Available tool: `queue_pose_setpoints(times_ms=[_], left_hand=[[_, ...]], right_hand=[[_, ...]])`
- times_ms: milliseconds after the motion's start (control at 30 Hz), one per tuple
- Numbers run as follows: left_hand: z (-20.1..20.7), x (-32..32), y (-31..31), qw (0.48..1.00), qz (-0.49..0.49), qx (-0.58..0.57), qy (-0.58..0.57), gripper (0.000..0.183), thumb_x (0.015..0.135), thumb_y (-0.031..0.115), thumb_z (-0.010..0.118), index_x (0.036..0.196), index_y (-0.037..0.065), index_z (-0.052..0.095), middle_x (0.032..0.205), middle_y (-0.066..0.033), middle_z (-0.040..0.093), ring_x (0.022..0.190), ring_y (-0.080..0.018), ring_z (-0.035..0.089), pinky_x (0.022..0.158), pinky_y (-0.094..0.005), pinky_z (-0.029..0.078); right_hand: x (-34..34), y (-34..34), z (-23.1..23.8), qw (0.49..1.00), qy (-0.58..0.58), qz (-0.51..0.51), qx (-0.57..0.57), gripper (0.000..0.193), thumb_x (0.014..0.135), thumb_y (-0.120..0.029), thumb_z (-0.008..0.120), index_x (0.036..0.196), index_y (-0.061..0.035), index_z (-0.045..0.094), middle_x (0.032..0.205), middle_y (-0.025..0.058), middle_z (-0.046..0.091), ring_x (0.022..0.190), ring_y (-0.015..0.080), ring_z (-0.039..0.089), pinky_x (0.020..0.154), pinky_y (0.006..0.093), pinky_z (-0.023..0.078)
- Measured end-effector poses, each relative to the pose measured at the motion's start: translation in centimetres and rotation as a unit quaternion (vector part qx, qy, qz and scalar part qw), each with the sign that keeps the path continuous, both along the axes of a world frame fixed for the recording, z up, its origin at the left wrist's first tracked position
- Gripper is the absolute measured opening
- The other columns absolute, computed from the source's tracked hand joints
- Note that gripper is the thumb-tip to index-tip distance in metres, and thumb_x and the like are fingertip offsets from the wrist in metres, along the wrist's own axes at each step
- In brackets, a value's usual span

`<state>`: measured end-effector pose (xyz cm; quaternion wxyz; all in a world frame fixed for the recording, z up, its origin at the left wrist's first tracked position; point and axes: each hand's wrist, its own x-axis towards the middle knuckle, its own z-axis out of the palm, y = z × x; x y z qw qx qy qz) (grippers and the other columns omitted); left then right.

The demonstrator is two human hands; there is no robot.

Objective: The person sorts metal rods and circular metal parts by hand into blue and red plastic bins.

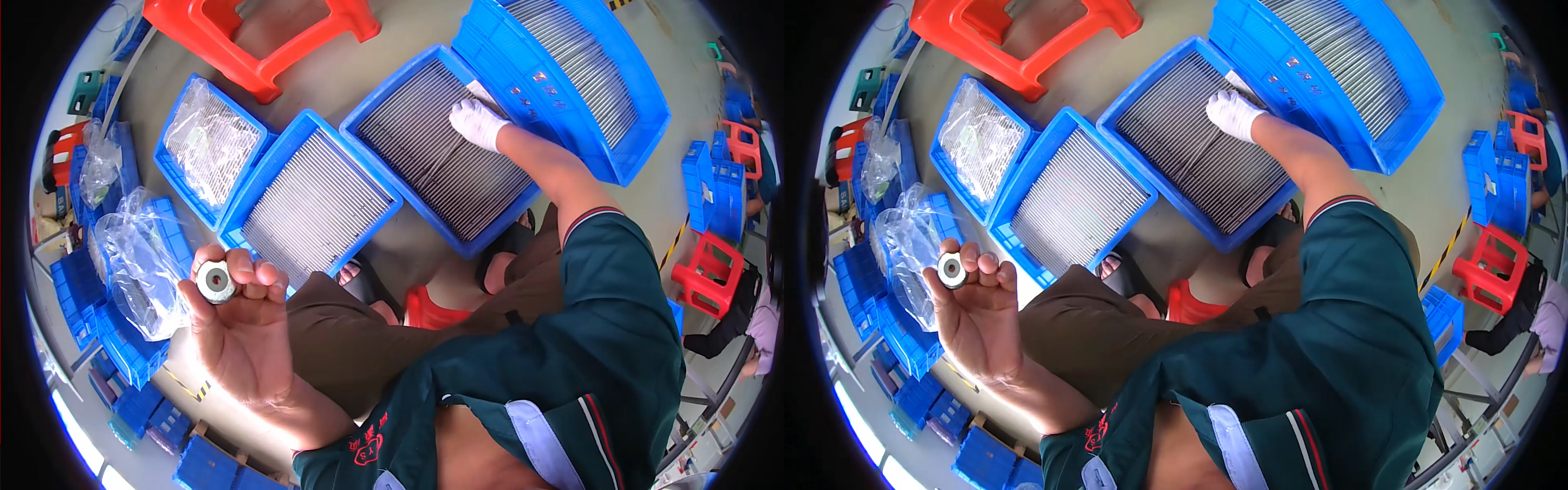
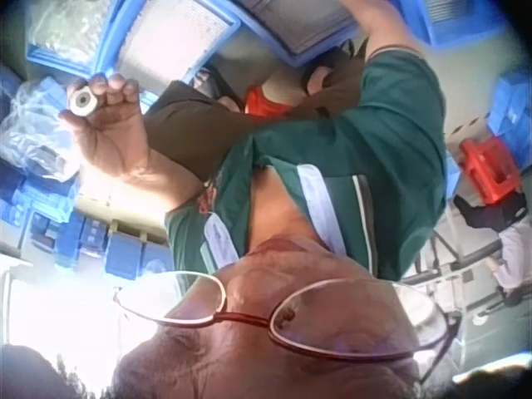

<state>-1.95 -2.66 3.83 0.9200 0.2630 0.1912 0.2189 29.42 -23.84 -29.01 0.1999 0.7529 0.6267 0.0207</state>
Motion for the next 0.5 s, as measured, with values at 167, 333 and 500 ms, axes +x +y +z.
queue_pose_setpoints(times_ms=[167, 333, 500], left_hand=[[0.0, 0.5, -0.2, 0.999, 0.017, 0.017, 0.028, 0.035, 0.096, 0.031, 0.042, 0.114, 0.001, 0.045, 0.092, -0.0153, 0.052, 0.088, -0.0306, 0.054, 0.079, -0.0384, 0.041], [0.1, 0.7, 0.0, 0.999, 0.01, 0.02, 0.031, 0.034, 0.096, 0.032, 0.042, 0.112, 0.002, 0.045, 0.092, -0.0146, 0.052, 0.089, -0.0295, 0.053, 0.08, -0.0379, 0.041], [0.4, -0.2, 0.0, 0.999, 0.009, 0.041, 0.023, 0.036, 0.096, 0.033, 0.041, 0.113, 0.001, 0.046, 0.093, -0.0147, 0.053, 0.089, -0.0289, 0.055, 0.081, -0.0378, 0.042]], right_hand=[[1.6, 2.9, 1.1, 0.993, 0.108, -0.03, -0.047, 0.016, 0.077, -0.013, 0.052, 0.072, -0.0065, 0.066, 0.073, 0.0085, 0.064, 0.074, 0.0238, 0.064, 0.062, 0.036, 0.052], [2.1, 2.4, 1.2, 0.991, 0.121, -0.02, -0.053, 0.019, 0.078, -0.013, 0.051, 0.071, -0.0055, 0.067, 0.071, 0.0138, 0.064, 0.071, 0.0268, 0.065, 0.063, 0.0375, 0.053], [-0.6, 2.7, 3.1, 0.988, 0.066, -0.051, -0.127, 0.02, 0.079, -0.014, 0.051, 0.077, -0.0071, 0.07, 0.077, 0.0141, 0.067, 0.075, 0.0283, 0.066, 0.059, 0.0431, 0.052]])
